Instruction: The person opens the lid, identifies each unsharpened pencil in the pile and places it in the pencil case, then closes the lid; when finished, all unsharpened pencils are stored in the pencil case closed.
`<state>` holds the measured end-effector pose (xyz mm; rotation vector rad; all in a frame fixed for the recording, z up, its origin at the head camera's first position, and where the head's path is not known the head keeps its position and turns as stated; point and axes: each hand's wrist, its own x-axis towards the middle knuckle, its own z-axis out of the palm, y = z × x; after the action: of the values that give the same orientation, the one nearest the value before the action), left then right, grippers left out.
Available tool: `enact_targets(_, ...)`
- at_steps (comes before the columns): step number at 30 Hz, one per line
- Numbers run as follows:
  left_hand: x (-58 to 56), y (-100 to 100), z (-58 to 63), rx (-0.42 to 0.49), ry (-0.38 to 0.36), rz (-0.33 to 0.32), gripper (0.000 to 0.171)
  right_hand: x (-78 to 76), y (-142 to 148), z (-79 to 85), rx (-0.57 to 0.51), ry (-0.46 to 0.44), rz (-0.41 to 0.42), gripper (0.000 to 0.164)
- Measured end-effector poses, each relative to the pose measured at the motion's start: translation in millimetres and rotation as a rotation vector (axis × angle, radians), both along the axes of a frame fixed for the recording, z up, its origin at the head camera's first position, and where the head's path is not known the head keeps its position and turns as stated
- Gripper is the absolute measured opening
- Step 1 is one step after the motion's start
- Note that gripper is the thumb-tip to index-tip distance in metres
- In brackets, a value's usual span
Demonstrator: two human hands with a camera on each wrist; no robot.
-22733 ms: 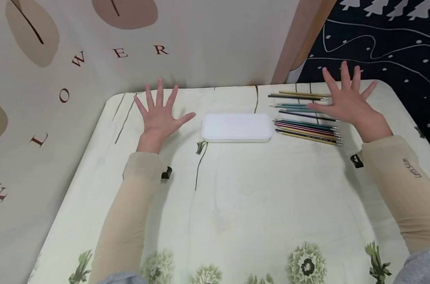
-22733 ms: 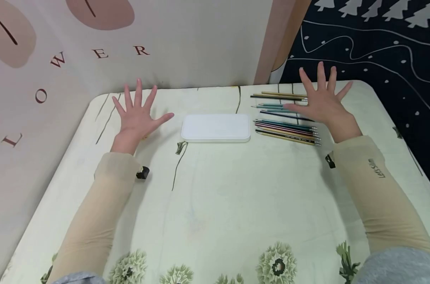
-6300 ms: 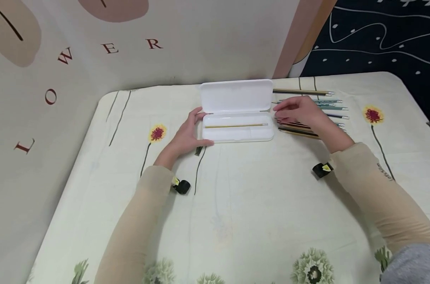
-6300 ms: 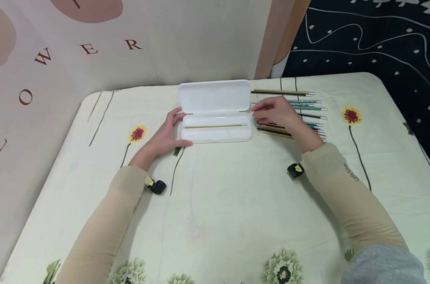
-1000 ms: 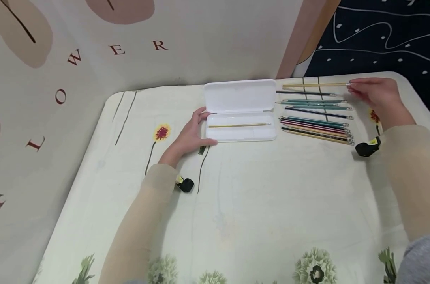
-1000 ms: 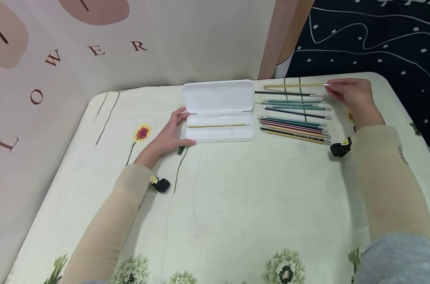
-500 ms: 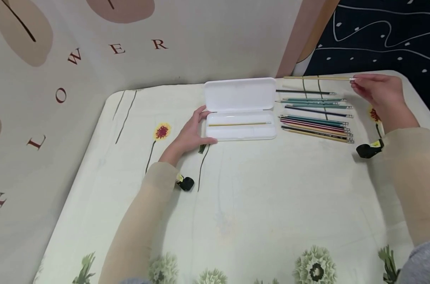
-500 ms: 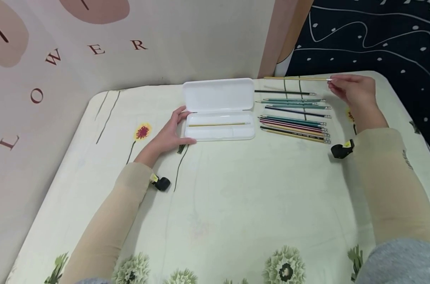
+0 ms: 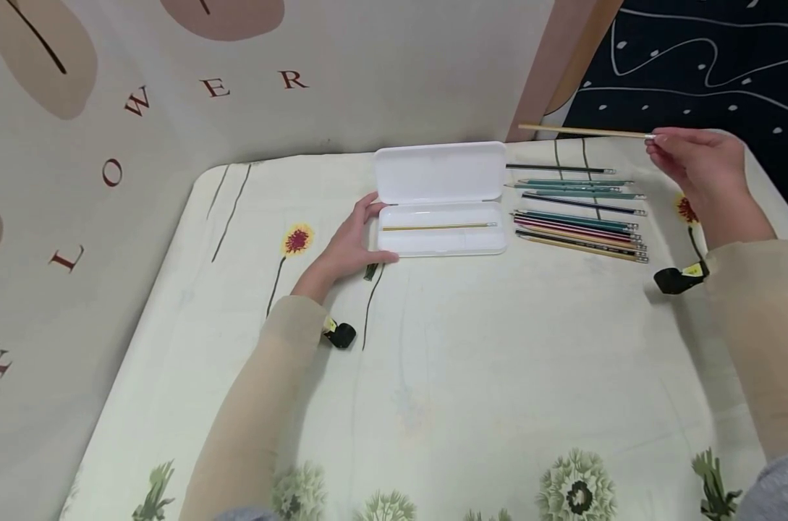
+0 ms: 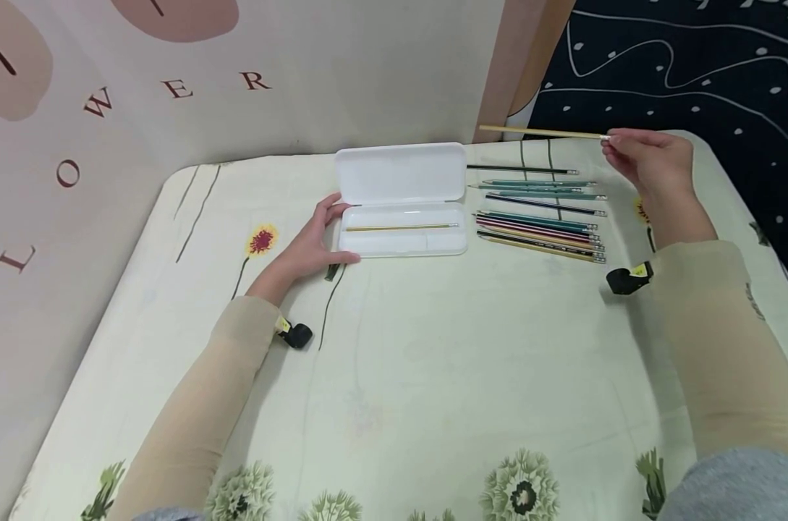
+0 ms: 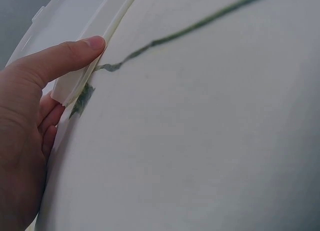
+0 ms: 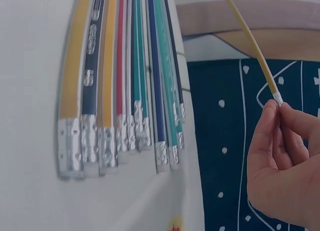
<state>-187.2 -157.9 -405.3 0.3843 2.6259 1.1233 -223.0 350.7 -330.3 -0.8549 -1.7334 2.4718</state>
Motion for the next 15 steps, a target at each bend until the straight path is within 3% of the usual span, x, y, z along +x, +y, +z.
enact_targets(15, -2.8, -1, -4.3, 0.002, 0.011, -0.001, 0.117, 12.3, -22, 11.8, -0.156, 0.069, 0.073, 0.026)
